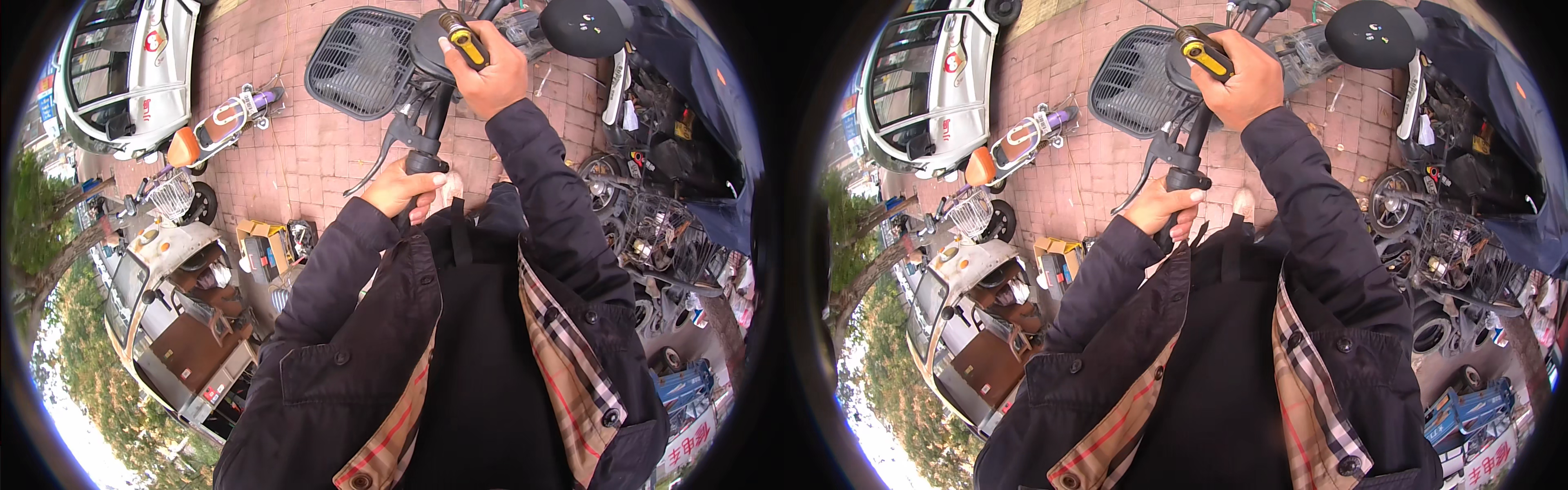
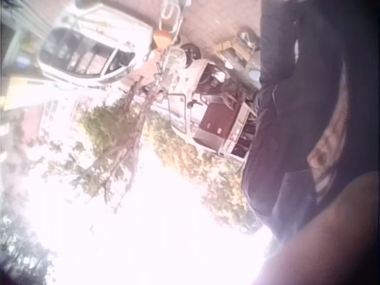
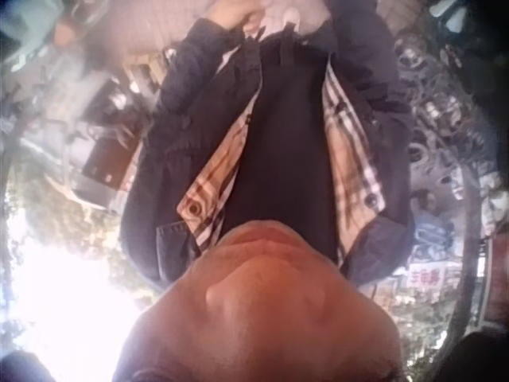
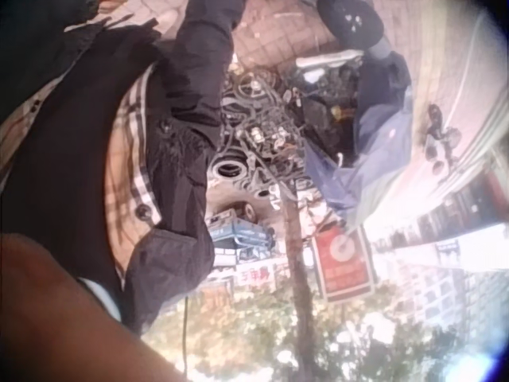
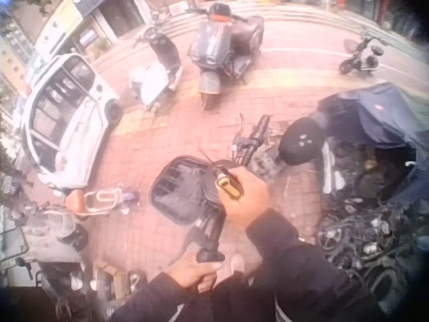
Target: The person uses a multi-tool and a screwdriver to adjust the handlebar and brake components of a parked electric scooter. They repeatedly tighten and loosen fasteners on the left and right handlebar areas while occasionally retrieving tools from a nearby cabinet.
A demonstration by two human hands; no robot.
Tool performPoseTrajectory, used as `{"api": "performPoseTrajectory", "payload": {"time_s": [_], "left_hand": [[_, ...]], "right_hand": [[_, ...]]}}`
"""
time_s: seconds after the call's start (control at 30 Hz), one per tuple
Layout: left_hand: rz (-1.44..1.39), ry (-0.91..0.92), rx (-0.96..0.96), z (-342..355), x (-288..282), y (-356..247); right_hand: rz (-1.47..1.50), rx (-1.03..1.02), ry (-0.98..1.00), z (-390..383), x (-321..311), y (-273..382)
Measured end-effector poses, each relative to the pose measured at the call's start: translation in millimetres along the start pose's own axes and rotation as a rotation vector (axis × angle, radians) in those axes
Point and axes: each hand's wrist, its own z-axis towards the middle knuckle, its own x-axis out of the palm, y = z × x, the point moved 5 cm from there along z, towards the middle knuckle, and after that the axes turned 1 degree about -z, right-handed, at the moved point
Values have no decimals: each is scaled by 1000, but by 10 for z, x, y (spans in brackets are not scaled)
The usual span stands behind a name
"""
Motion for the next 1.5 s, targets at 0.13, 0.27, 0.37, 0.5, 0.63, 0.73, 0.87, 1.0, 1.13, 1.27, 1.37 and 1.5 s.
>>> {"api": "performPoseTrajectory", "payload": {"time_s": [0.13,0.27,0.37,0.5,0.63,0.73,0.87,1.0,1.13,1.27,1.37,1.5], "left_hand": [[-254,205,-70,-14,17,86],[-195,152,-77,-5,-5,85],[-123,163,-5,14,-35,63],[-159,102,339,58,-196,76],[-548,117,228,357,-305,301],[-594,311,248,690,-240,256],[-605,326,163,1033,-262,181],[-632,209,228,1080,-319,161],[-695,115,291,1034,-334,205],[-798,215,219,1044,-334,140],[-715,310,288,1090,-360,-55],[-606,399,193,1330,-340,-279]], "right_hand": [[11,-1,-11,-1,-18,6],[2,16,-8,6,-30,22],[10,86,-12,8,-30,-5],[77,197,-20,-15,-26,-90],[107,219,-24,-22,-15,-133],[93,224,0,-23,-19,-122],[61,220,13,-16,-21,-93],[48,239,13,-12,-8,-93],[66,247,3,-22,-10,-92],[44,245,-8,-32,-16,-68],[40,247,-19,-34,-11,-56],[27,264,-36,-32,-15,-73]]}}
